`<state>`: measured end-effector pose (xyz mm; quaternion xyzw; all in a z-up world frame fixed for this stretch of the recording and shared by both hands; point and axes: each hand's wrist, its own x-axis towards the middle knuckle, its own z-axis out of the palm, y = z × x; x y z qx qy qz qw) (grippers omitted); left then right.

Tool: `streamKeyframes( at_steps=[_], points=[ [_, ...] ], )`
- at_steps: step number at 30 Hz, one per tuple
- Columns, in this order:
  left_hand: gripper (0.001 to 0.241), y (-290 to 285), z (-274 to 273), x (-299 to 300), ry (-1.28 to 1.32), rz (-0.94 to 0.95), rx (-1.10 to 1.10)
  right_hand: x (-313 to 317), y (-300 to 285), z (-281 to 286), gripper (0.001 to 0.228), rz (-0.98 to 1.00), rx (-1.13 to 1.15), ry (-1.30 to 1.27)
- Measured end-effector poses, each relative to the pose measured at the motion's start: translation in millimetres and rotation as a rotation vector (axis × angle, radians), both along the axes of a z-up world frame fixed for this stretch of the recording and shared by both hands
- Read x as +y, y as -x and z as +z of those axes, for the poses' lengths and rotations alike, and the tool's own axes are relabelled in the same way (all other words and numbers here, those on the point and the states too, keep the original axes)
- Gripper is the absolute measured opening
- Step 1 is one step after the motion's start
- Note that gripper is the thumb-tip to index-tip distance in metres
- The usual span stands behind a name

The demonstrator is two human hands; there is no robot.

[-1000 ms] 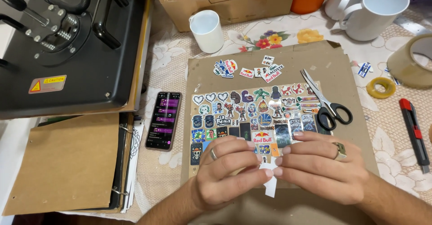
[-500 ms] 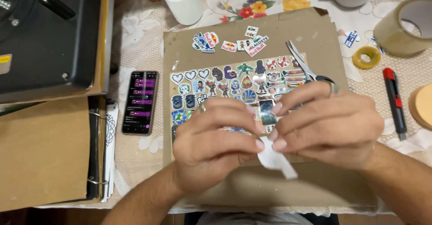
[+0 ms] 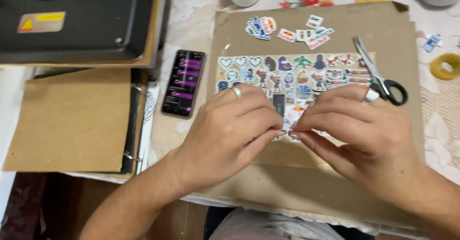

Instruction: The person uses scissors to cut out various stickers from a sheet placed on a cardboard surface. They trim the edges of the stickers and occasionally peel them from the backing. The person also handles a small plastic bottle, opening and closing its cap, and briefly uses a utility knife to sharpen the scissors.

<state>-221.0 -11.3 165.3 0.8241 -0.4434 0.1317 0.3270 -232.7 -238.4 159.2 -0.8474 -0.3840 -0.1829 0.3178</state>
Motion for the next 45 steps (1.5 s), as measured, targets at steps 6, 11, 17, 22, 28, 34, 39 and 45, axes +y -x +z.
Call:
streamKeyframes(
  at_steps=[6,11,17,22,28,34,39,45],
  points=[
    [0.033,30.4,-19.1,56.3,0.270,0.250,0.043,35.2,-7.5,-36.0,0.010,-0.085,0.511,-0.134],
    [0.037,80.3,-121.8,89.1,0.230,0.446,-0.027,74.9,-11.9,-100.2,0.007,-0.202,1.099,-0.173],
    [0.025,103.5,-146.8,79.2,0.053,0.365,-0.127,103.4,-9.6,-123.1,0.011,-0.256,1.249,-0.101],
    [0.049,105.7,-172.4,82.6,-0.102,0.346,-0.025,118.5,-11.8,-114.1,0.018,-0.275,1.200,0.052],
    [0.074,106.7,-182.2,83.9,-0.168,0.342,0.082,129.9,-17.0,-104.8,0.014,-0.361,1.200,0.255],
    [0.081,105.5,-180.4,82.8,-0.171,0.319,0.131,131.1,-17.5,-107.5,0.012,-0.356,1.052,0.401],
    [0.090,107.1,-181.7,81.9,-0.246,0.342,0.104,130.7,-15.9,-106.6,0.012,-0.374,1.043,0.431],
    [0.091,107.3,-184.2,80.5,-0.274,0.358,0.071,129.4,-13.9,-110.1,0.013,-0.346,0.971,0.386]
  ],
)
